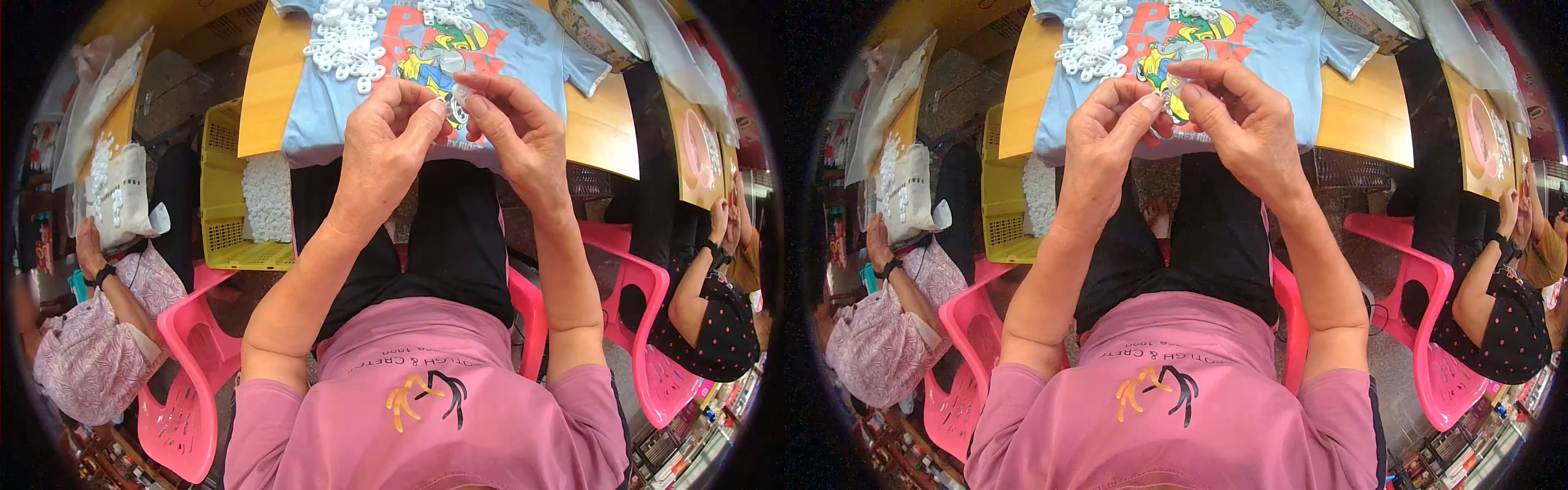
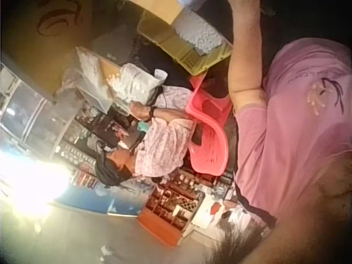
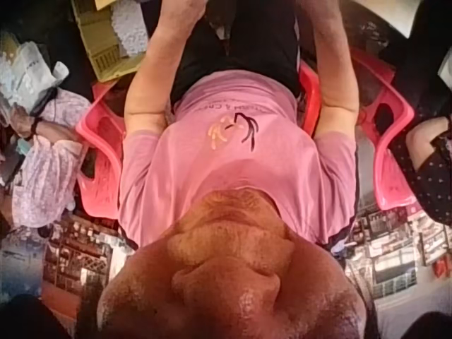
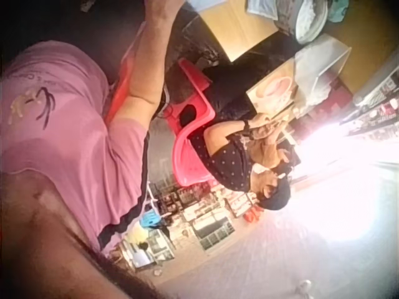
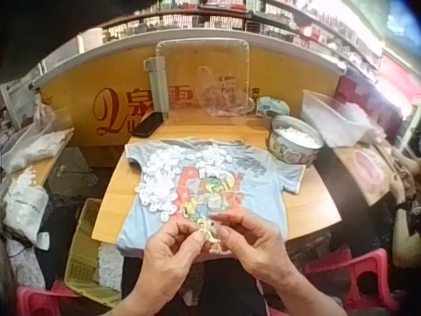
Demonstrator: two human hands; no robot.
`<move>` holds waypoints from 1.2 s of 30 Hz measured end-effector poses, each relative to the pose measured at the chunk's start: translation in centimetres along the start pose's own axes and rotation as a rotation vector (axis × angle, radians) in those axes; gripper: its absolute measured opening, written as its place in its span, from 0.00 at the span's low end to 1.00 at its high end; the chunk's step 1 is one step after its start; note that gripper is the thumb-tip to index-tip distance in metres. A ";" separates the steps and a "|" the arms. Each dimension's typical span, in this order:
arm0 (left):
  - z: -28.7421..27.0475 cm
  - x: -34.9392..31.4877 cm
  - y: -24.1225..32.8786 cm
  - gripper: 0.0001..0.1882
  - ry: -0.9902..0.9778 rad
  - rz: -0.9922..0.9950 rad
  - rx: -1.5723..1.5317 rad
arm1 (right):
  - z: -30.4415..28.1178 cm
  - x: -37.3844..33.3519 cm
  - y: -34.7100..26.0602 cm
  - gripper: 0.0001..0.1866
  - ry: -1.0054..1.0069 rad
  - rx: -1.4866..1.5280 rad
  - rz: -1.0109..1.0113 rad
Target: The person is inspecting and sorting small white plastic rings on a table in a workshop setting.
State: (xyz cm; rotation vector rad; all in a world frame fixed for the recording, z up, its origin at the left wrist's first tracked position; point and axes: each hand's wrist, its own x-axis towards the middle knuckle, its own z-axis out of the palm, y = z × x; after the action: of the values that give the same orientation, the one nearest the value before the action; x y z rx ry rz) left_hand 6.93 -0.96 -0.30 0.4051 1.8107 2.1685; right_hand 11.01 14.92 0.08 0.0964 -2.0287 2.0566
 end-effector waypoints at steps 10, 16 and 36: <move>-0.1 0.1 -0.1 0.08 0.001 -0.021 0.013 | -0.4 0.1 0.1 0.13 -0.003 0.009 0.034; 0.0 0.2 0.0 0.08 0.004 -0.034 -0.015 | -0.6 0.2 0.1 0.13 0.018 0.066 0.059; 0.7 -0.3 0.2 0.07 0.027 -0.044 -0.111 | 0.8 -0.6 0.2 0.13 0.080 0.004 0.027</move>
State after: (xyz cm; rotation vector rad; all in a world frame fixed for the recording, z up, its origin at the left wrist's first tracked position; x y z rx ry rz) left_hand 7.47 -0.45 0.02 0.3094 1.6862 2.2419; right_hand 11.48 14.07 -0.25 -0.0125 -1.9883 2.0463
